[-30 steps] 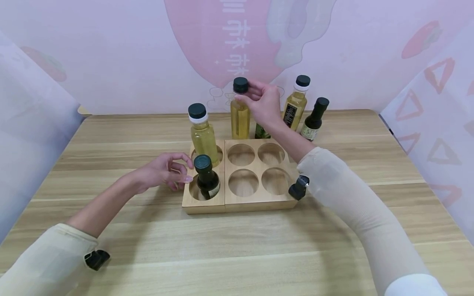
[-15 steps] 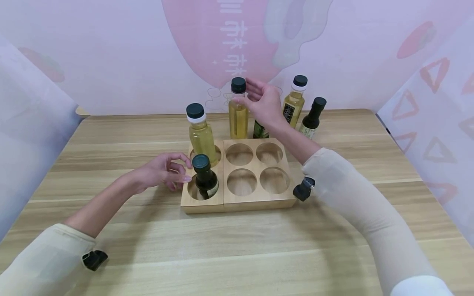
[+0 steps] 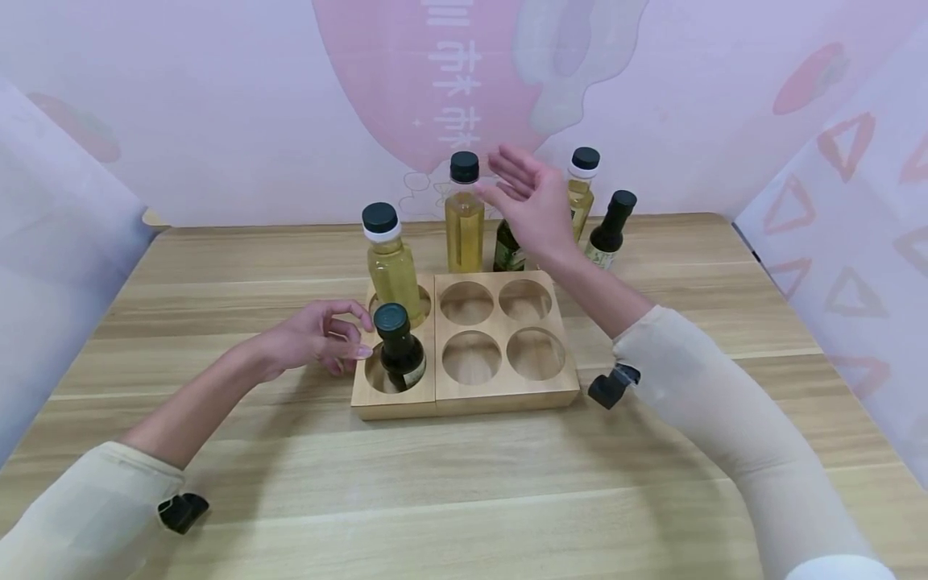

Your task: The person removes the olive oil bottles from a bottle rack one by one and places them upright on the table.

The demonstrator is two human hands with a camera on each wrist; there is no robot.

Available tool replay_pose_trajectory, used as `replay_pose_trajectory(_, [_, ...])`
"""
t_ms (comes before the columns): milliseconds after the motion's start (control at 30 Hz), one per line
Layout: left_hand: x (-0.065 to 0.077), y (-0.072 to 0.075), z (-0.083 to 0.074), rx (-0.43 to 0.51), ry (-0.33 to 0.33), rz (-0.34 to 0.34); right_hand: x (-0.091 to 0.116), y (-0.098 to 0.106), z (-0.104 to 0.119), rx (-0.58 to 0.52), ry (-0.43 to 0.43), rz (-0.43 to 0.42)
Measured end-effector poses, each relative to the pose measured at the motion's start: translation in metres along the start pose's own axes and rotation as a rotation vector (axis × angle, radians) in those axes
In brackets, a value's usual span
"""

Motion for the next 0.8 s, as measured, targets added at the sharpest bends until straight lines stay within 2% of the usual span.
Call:
replay_pose_trajectory(200, [0.0, 0.0, 0.0, -0.001, -0.005, 0.003, 0.009, 0.014, 0.007, 0.004, 0.023, -0.007])
replay_pose_trajectory(300, [0.0, 0.0, 0.0, -0.002, -0.006, 0.003, 0.015, 0.022, 0.007, 0.038, 0.036, 0.016])
replay_pose_trajectory(567, [0.002, 0.001, 0.001, -0.003, -0.001, -0.011, 0.031, 0.042, -0.001, 0.098, 0.006, 0.1])
replay_pose_trajectory(700, [0.002, 0.001, 0.002, -0.002, -0.006, -0.012, 0.039, 0.052, -0.008, 0.135, -0.008, 0.166])
replay_pose_trajectory(800, [0.002, 0.0, 0.001, 0.0, -0.007, -0.011, 0.044, 0.061, -0.015, 0.221, -0.032, 0.277])
Point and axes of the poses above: each hand's wrist, its own x-axis away from the middle knuckle, its own y-axis out of the back of the hand, z = x × y, the point moved 1 cm from there along -x, towards the middle knuckle, and after that the axes turned 13 degrees about y, right-handed, at the moved point
